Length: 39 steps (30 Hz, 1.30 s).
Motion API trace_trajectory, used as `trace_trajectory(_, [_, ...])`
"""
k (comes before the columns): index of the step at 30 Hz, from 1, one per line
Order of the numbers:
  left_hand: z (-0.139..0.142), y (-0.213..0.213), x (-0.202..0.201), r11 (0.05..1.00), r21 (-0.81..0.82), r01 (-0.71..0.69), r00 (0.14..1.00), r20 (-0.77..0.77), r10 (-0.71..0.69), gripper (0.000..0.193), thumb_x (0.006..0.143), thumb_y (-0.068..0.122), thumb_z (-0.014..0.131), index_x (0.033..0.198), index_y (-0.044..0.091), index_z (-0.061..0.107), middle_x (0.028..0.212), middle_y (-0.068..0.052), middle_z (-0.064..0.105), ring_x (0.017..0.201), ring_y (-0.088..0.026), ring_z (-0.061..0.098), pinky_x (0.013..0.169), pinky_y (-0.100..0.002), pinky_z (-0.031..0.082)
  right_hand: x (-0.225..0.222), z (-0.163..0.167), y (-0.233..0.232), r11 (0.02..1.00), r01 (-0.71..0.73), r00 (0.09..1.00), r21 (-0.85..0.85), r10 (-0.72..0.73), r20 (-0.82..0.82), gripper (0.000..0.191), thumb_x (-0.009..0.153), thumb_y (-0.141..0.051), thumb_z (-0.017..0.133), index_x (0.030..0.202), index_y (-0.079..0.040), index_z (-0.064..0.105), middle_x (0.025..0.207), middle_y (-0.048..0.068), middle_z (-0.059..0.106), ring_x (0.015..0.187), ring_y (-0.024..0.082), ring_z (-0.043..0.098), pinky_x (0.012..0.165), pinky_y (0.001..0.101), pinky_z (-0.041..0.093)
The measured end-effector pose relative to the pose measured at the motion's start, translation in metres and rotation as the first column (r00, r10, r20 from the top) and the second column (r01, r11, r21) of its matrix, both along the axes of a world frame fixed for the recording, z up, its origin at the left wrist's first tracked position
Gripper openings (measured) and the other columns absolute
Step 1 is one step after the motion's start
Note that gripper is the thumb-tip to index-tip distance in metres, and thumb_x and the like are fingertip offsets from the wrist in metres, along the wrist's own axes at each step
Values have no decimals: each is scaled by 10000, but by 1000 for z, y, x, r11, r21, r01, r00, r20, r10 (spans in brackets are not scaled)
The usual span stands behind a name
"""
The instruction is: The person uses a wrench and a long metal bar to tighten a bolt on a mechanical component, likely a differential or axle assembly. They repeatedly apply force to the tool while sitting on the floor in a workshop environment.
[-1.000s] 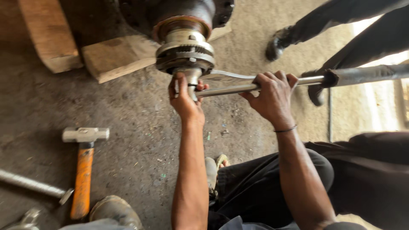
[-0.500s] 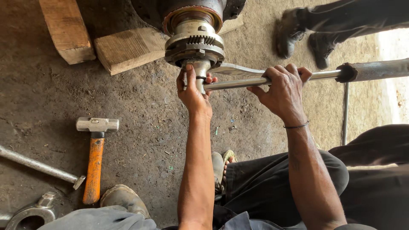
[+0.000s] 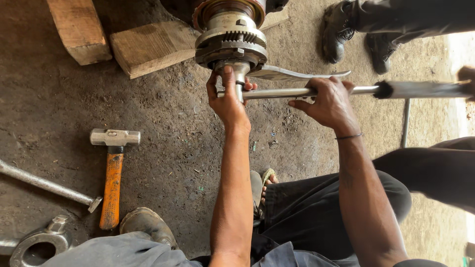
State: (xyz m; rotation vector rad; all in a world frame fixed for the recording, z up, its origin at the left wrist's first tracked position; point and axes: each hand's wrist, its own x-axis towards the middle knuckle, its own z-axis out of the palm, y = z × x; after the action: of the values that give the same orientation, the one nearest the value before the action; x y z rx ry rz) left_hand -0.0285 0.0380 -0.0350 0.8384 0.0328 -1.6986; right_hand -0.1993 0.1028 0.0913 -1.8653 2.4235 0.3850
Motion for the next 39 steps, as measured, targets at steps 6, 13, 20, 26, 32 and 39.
trace_trajectory(6, [2, 1, 1, 995, -99, 8, 967, 254, 17, 772, 878, 427, 730, 1449, 21, 405, 1098, -197, 680, 602, -198, 732, 533, -312, 663, -20, -49, -2, 924, 301, 854, 238, -372, 364, 465, 768, -497, 855, 974, -103, 718, 790, 44, 682, 634, 182, 570, 599, 383, 478])
trace_trajectory(13, [5, 4, -1, 988, -156, -21, 939, 336, 73, 670, 942, 319, 747, 1448, -8, 453, 1153, -215, 693, 617, -184, 707, 526, -290, 605, -29, -79, 1, 956, 268, 778, 119, -287, 558, 388, 784, -416, 877, 930, -78, 755, 763, 47, 716, 723, 140, 639, 661, 368, 507])
trace_trajectory(20, [0, 3, 0, 990, -140, -18, 969, 242, 52, 668, 920, 290, 749, 1437, -1, 441, 1089, -197, 690, 573, -185, 693, 503, -301, 595, -29, -82, 7, 979, 204, 910, -22, -181, 372, 448, 747, -456, 901, 883, -49, 772, 705, 109, 688, 689, 229, 643, 699, 423, 511])
trace_trajectory(26, [5, 5, 0, 993, -121, -15, 964, 261, 47, 671, 927, 300, 740, 1437, -6, 431, 980, -223, 688, 574, -187, 683, 505, -313, 589, -37, -89, 10, 991, 29, 954, -132, 13, 300, 399, 769, -410, 884, 871, -37, 783, 720, 145, 719, 679, 253, 678, 714, 438, 524])
trace_trajectory(32, [15, 23, 1, 999, -43, -19, 970, 243, 29, 650, 930, 301, 706, 1441, 25, 415, 1013, -231, 697, 565, -199, 688, 508, -338, 606, -50, -81, 21, 988, 156, 954, -1, -150, 261, 211, 858, -298, 804, 919, -97, 791, 696, 80, 724, 604, 211, 673, 691, 416, 573])
trace_trajectory(39, [-4, 41, -6, 990, 130, -59, 969, -231, 89, 583, 934, 305, 677, 1408, 48, 454, 930, -172, 662, 647, -202, 682, 590, -385, 665, -14, 4, 26, 912, -294, 926, -287, 198, -320, 153, 927, -200, 784, 800, -131, 734, 769, 37, 720, 801, 172, 621, 1038, 438, 347])
